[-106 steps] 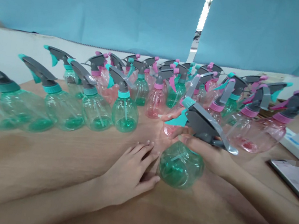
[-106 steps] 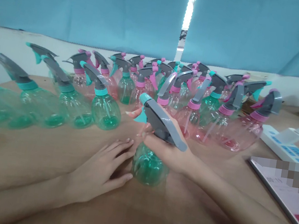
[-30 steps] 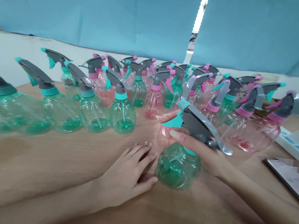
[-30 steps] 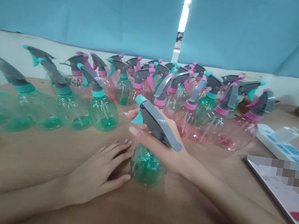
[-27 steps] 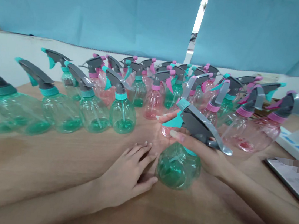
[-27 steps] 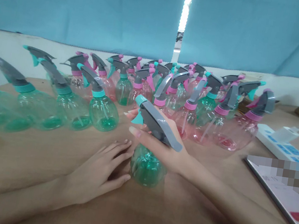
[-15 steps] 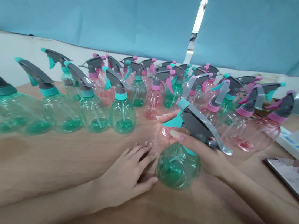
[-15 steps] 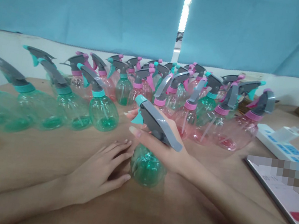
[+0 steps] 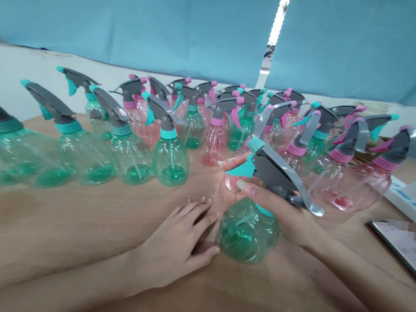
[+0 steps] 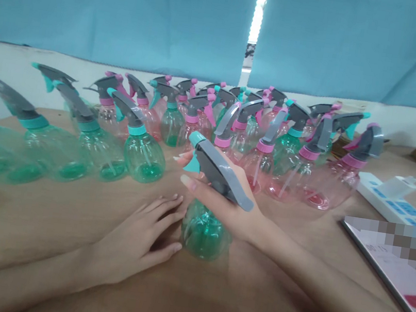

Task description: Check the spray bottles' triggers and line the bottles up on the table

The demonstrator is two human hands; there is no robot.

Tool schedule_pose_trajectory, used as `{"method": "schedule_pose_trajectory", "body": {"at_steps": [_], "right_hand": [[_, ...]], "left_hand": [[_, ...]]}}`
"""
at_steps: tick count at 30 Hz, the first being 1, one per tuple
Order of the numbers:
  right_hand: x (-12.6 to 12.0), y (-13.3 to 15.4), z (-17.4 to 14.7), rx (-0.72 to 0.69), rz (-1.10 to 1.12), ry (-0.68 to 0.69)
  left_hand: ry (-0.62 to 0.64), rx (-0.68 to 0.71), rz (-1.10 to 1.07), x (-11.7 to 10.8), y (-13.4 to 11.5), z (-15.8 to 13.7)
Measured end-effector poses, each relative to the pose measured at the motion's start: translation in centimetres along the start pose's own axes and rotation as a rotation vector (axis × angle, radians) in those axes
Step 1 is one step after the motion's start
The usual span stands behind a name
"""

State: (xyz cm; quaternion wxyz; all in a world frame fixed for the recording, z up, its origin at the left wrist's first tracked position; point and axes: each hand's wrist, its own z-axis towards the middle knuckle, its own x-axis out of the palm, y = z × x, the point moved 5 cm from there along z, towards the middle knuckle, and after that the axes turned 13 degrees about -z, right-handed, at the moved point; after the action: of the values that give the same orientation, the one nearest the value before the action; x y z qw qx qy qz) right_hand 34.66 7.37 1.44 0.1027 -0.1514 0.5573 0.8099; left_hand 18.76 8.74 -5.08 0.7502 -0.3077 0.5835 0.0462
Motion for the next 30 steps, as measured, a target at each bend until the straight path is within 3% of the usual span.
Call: {"method": "schedule_pose_trajectory", "body": {"at_steps": [3, 9, 22, 30], "right_hand": [[-0.4, 0.7, 0.1, -0.077, -0.039, -0.069], [-0.6, 0.0, -0.2, 0.06, -0.091, -0.041], [-0.8, -0.6, -0.5, 0.081, -0.117, -0.043], [-0.3, 0.1, 0.0, 0.003, -0.068, -0.167]], "left_hand": [[-0.004, 0.002, -0.006, 0.0, 0.0, 0.0], [0.001, 0.006, 0.018, 0.0, 0.0, 0.0], [0.019, -0.006, 0.041, 0.1, 0.0, 0.0], [0.021, -0.005, 0.014, 0.1, -0.1, 0.1]]}}
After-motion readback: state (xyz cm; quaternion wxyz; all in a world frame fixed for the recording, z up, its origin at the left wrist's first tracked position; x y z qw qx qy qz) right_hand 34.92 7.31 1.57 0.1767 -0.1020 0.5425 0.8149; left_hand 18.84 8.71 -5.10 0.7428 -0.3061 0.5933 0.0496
